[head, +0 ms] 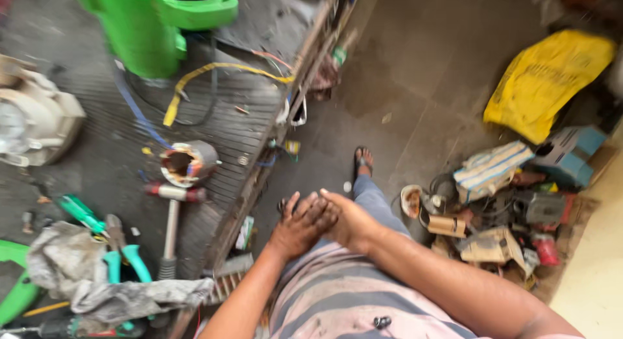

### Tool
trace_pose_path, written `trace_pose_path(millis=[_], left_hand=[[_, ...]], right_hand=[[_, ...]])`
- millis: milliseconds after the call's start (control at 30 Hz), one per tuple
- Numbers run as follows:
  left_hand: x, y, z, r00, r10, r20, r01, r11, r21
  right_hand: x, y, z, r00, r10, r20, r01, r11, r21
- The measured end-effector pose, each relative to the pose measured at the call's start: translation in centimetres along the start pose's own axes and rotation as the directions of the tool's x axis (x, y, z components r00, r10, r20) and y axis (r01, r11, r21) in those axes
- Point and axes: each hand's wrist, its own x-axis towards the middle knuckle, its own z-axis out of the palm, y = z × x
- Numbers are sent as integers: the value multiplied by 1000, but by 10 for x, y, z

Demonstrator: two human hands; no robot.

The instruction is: The person wraps yellow insulating tape around a small electric motor armature on the workbench, then uses pliers to trim the tape. They pick up a blue wire, thread it around the armature, and continue winding and pressing the wire and tape onto the motor component.

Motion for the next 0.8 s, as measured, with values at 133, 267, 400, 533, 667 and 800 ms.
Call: trace_pose_path(millis=[133,267,400,533,667,800], left_hand=[[49,-14,60,847,-361,390,375,926,42],[73,-63,119,260,-881,395,961,276,-16],[91,-149,168,-379,-925,14,833,-348,-429],[102,-204,182,-659,-707,256,315,-568,-760],[111,-199,176,-615,-721,318,-37,-377,-925],[108,-154,161,-439,-826,354,-391,-179,-903]], right_hand=[[-2,-73,-52,984,-10,-177,-10,993,-114],[-2,-148,-100,963,-133,-236,107,987,-122],[7,-203,-144,892,-191,-409,104,968,-227],[12,-230,-172,866,-159,-474,80,980,-184],[8,-243,-184,883,-166,-438,61,968,-245],[14,-243,-171,954,-81,-289,-23,941,-339]])
